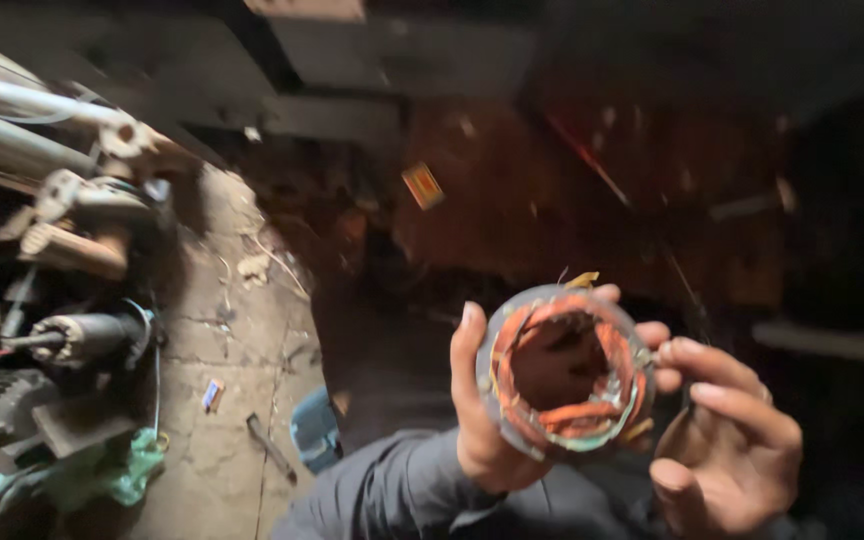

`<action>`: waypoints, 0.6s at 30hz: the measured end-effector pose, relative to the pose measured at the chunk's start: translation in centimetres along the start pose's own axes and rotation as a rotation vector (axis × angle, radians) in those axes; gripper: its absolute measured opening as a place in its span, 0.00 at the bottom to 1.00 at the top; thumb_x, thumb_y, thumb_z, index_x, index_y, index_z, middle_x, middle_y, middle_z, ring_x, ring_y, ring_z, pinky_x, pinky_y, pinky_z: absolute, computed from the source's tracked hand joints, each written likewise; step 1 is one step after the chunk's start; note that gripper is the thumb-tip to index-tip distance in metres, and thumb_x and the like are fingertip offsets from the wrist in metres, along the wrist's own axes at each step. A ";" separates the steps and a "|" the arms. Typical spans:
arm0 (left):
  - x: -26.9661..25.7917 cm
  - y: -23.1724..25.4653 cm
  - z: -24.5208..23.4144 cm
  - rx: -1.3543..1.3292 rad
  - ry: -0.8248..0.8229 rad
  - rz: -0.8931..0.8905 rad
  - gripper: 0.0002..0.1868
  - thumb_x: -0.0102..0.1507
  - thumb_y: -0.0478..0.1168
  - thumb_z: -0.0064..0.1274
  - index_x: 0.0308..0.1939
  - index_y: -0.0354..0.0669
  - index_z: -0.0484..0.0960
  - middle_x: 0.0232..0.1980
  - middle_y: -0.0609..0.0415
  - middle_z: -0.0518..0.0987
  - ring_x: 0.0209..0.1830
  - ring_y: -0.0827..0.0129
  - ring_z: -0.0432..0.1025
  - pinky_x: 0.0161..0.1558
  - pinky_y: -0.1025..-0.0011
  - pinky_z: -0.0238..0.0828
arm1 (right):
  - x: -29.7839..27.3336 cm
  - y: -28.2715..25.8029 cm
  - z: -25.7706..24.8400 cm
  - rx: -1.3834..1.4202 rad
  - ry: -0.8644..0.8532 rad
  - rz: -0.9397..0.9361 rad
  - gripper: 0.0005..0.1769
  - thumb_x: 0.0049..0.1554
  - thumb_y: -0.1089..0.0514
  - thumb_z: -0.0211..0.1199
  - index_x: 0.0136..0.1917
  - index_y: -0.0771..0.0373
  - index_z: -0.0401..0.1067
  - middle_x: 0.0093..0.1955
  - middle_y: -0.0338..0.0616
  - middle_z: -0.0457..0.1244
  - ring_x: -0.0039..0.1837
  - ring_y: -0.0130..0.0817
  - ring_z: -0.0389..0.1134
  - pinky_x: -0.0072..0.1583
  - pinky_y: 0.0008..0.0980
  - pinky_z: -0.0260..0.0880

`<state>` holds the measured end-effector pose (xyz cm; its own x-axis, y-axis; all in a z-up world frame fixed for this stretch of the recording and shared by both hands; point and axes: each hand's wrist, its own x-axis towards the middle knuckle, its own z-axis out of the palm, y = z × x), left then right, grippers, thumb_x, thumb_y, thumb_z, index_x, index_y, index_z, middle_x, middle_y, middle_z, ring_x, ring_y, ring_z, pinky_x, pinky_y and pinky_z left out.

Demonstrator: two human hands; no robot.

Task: The person sits on the floor and works on a motor stator, twisting and connecting copper wires. They then pick up the stator and inspect the winding slots, pointing at specific areas and rotating the component to view different sides.

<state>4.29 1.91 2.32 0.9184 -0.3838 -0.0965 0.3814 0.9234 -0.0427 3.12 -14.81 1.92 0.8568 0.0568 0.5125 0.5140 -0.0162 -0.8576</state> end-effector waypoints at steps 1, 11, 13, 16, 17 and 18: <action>0.2 0.9 -0.4 -0.105 -0.082 -0.014 0.54 0.70 0.78 0.22 0.82 0.36 0.58 0.74 0.32 0.69 0.69 0.40 0.69 0.72 0.50 0.65 | 0.4 1.3 0.9 0.023 0.028 -0.016 0.28 0.64 0.48 0.69 0.67 0.63 0.63 0.68 0.60 0.62 0.69 0.43 0.68 0.71 0.39 0.71; 2.8 9.4 -2.0 -0.088 -0.040 0.225 0.59 0.62 0.78 0.32 0.83 0.37 0.47 0.75 0.24 0.61 0.67 0.32 0.68 0.52 0.39 0.77 | 12.8 7.6 7.1 -0.063 -0.147 -0.017 0.17 0.69 0.57 0.60 0.64 0.70 0.65 0.59 0.56 0.67 0.64 0.42 0.69 0.70 0.36 0.69; 2.6 10.5 -1.3 -0.048 -0.041 0.284 0.60 0.62 0.78 0.32 0.82 0.34 0.46 0.75 0.23 0.62 0.67 0.31 0.68 0.52 0.39 0.77 | 15.8 7.1 8.7 -0.073 -0.159 -0.040 0.14 0.68 0.60 0.60 0.63 0.70 0.65 0.58 0.55 0.67 0.63 0.41 0.69 0.69 0.36 0.69; 1.9 12.1 0.7 -0.011 -0.026 0.322 0.60 0.61 0.78 0.33 0.81 0.34 0.46 0.74 0.23 0.63 0.67 0.32 0.69 0.51 0.39 0.77 | 20.3 6.3 11.5 -0.171 -0.134 -0.066 0.11 0.65 0.65 0.60 0.60 0.69 0.67 0.59 0.54 0.66 0.63 0.41 0.69 0.66 0.34 0.71; 1.6 12.7 1.5 -0.010 -0.007 0.345 0.60 0.61 0.78 0.33 0.81 0.34 0.46 0.73 0.23 0.63 0.66 0.32 0.69 0.50 0.39 0.77 | 21.7 6.1 12.4 -0.219 -0.121 -0.069 0.11 0.64 0.66 0.61 0.59 0.69 0.67 0.60 0.54 0.66 0.63 0.41 0.69 0.64 0.33 0.71; 1.0 12.8 2.4 -0.017 0.013 0.372 0.59 0.62 0.78 0.33 0.81 0.34 0.46 0.73 0.24 0.63 0.66 0.31 0.69 0.50 0.38 0.77 | 23.0 5.9 13.0 -0.341 -0.130 -0.126 0.11 0.63 0.67 0.62 0.59 0.68 0.69 0.59 0.53 0.66 0.63 0.43 0.69 0.66 0.36 0.71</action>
<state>10.37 13.39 4.09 0.9924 -0.0216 -0.1213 0.0195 0.9996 -0.0185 25.32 -0.58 8.08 0.7850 0.2050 0.5846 0.6177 -0.3306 -0.7135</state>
